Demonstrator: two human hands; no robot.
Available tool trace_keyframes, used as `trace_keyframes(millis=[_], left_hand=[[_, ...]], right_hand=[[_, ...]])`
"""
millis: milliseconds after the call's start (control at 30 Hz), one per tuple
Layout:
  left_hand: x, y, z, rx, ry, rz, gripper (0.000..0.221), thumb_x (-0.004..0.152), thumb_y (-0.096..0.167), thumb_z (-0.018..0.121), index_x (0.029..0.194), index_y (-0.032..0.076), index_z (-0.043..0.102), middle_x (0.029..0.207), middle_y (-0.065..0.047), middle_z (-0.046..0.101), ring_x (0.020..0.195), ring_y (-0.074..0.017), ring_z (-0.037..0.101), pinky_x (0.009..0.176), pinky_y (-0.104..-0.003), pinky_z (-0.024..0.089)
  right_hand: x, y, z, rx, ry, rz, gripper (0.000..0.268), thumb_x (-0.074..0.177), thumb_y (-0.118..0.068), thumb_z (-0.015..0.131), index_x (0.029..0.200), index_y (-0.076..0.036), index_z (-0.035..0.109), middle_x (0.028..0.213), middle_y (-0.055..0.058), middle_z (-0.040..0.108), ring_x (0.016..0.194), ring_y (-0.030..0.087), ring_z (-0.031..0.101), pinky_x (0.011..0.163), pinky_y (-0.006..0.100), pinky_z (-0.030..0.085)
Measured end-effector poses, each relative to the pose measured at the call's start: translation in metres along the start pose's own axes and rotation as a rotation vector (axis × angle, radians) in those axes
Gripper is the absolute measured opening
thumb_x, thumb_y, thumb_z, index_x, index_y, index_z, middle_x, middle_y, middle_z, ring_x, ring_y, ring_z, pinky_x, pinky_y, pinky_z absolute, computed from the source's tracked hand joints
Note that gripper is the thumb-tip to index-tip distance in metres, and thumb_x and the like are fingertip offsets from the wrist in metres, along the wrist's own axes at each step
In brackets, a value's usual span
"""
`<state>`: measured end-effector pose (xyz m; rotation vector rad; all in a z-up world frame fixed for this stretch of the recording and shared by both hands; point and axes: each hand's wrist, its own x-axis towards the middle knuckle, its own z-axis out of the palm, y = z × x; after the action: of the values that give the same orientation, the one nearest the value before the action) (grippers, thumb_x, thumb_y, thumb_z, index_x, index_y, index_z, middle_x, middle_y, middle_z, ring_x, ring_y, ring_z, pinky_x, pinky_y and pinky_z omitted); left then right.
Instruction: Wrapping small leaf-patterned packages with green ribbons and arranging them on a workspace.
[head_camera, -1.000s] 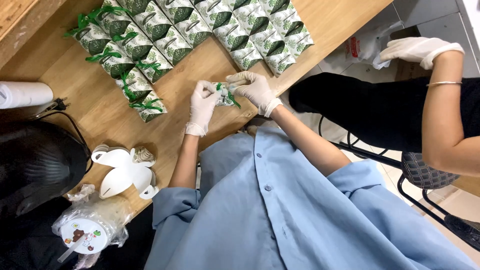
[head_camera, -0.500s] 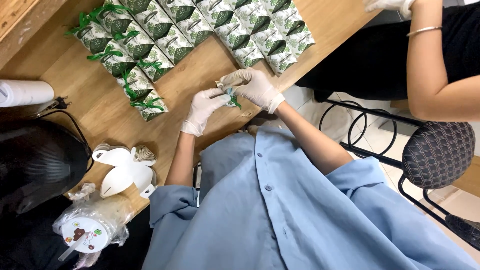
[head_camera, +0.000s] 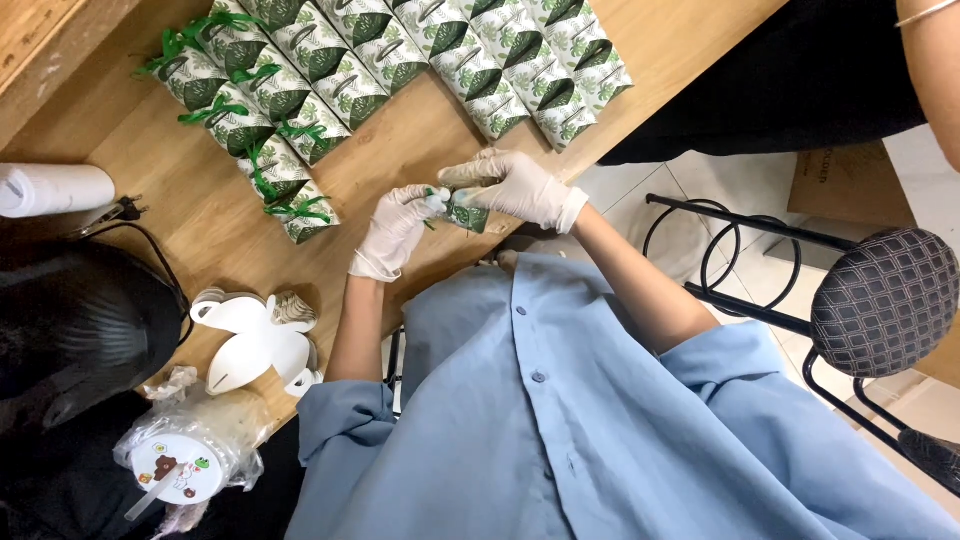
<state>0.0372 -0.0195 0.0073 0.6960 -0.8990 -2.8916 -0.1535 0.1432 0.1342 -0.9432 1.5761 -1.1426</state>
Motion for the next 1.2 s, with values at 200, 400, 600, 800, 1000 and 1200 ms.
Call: trace_keyframes(millis=[200, 400, 600, 800, 1000, 1200], left_hand=[[-0.002, 0.002, 0.008, -0.016, -0.049, 0.018, 0.017, 0.089, 0.002, 0.078, 0.106, -0.001, 0.076, 0.103, -0.011, 0.077, 0.096, -0.0179, 0.071, 0.091, -0.030, 0.054], [0.003, 0.000, 0.019, -0.061, 0.067, 0.062, 0.016, 0.093, 0.008, 0.077, 0.106, 0.001, 0.072, 0.101, -0.009, 0.076, 0.086, -0.0136, 0.065, 0.077, -0.027, 0.050], [0.000, -0.002, 0.050, 0.295, 0.333, 0.189, 0.018, 0.097, 0.006, 0.072, 0.112, -0.003, 0.067, 0.097, -0.009, 0.072, 0.083, -0.0121, 0.067, 0.076, -0.026, 0.056], [-0.001, 0.002, 0.065, 0.573, 0.357, 0.365, 0.013, 0.101, 0.007, 0.066, 0.107, -0.003, 0.060, 0.097, -0.009, 0.072, 0.084, -0.0134, 0.075, 0.077, -0.028, 0.065], [-0.007, 0.014, 0.073, 0.723, 0.391, 0.322, 0.019, 0.098, 0.002, 0.065, 0.114, -0.005, 0.072, 0.108, -0.009, 0.076, 0.089, -0.0097, 0.071, 0.078, -0.025, 0.058], [0.004, -0.001, 0.036, 0.181, 0.438, 0.154, 0.013, 0.094, -0.002, 0.074, 0.106, -0.005, 0.072, 0.100, -0.010, 0.074, 0.081, -0.0123, 0.070, 0.074, -0.025, 0.056]], right_hand=[[0.005, 0.010, 0.004, -0.093, 0.048, -0.123, 0.028, 0.087, -0.007, 0.081, 0.115, -0.007, 0.079, 0.108, 0.009, 0.075, 0.098, 0.016, 0.065, 0.092, 0.030, 0.054], [0.011, 0.021, 0.010, 0.019, 0.148, 0.025, 0.014, 0.082, -0.003, 0.077, 0.096, -0.004, 0.080, 0.094, 0.006, 0.073, 0.092, 0.013, 0.067, 0.084, 0.028, 0.056], [0.023, 0.042, 0.012, 0.172, 0.242, 0.181, 0.012, 0.079, -0.004, 0.080, 0.090, -0.001, 0.079, 0.092, 0.004, 0.076, 0.087, 0.012, 0.071, 0.081, 0.026, 0.058], [0.035, 0.051, 0.013, 0.079, 0.311, 0.195, 0.012, 0.076, -0.006, 0.083, 0.086, -0.002, 0.079, 0.086, 0.005, 0.075, 0.080, 0.013, 0.069, 0.075, 0.028, 0.057], [0.017, 0.000, 0.020, -0.192, 0.345, 0.042, 0.015, 0.076, -0.011, 0.082, 0.091, -0.009, 0.082, 0.089, 0.006, 0.071, 0.081, 0.017, 0.069, 0.076, 0.029, 0.055], [0.004, 0.007, 0.032, -0.614, 0.517, -0.342, 0.023, 0.073, -0.008, 0.086, 0.095, -0.016, 0.084, 0.089, 0.004, 0.064, 0.087, 0.024, 0.064, 0.077, 0.035, 0.052]])
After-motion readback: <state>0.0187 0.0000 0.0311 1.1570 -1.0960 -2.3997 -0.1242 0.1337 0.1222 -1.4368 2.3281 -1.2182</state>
